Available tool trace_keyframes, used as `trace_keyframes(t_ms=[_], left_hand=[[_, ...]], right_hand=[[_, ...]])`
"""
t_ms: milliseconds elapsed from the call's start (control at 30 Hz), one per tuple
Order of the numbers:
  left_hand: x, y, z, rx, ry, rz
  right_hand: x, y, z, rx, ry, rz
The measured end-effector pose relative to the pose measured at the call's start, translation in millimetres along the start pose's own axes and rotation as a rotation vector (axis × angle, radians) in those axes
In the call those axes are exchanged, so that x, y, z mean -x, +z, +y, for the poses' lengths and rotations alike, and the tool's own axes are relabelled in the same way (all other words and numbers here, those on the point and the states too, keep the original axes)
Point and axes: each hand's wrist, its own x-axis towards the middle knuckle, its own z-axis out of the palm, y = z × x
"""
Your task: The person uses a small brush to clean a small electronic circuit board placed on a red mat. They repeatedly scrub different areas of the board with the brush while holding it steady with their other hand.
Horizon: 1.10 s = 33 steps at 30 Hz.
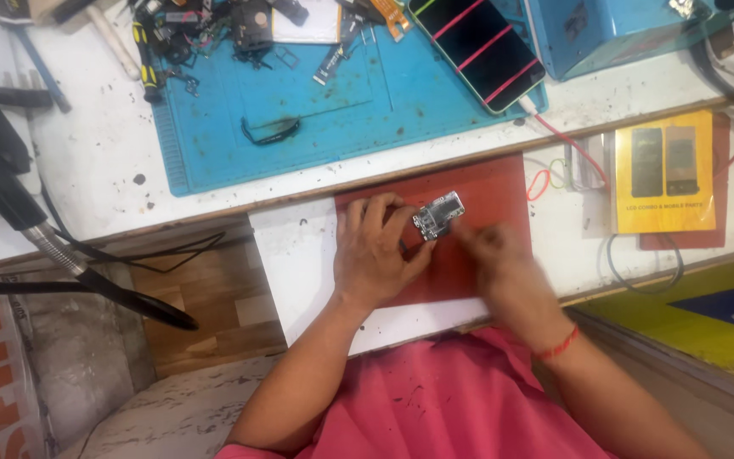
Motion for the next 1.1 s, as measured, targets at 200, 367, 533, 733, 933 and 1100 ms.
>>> trace_keyframes(t_ms=[200, 367, 533, 733, 933, 1100], left_hand=[[0.4, -0.4, -1.8, -0.004, 0.006, 0.018], [4.5, 4.4, -2.6, 0.007, 0.002, 0.023], [8.9, 3.2, -3.1, -0.013, 0.045, 0.046], [2.4, 5.2, 2.1, -0.106, 0.084, 0.037], [1.5, 2.6, 4.2, -0.115, -0.040, -0.115], [41.6, 11.6, 5.9, -0.133, 0.062, 0.061]], right_hand=[[-5.2, -1.4, 5.3, -0.011, -0.007, -0.083], [-12.9, -3.5, 10.2, 0.090, 0.067, -0.034], [-12.5, -1.9, 7.5, 0.059, 0.027, -0.036], [-5.2, 1.2, 13.6, 0.030, -0.097, -0.039], [0.7, 7.4, 8.3, 0.040, -0.094, -0.067], [0.9, 2.5, 9.1, 0.083, -0.038, -0.082]])
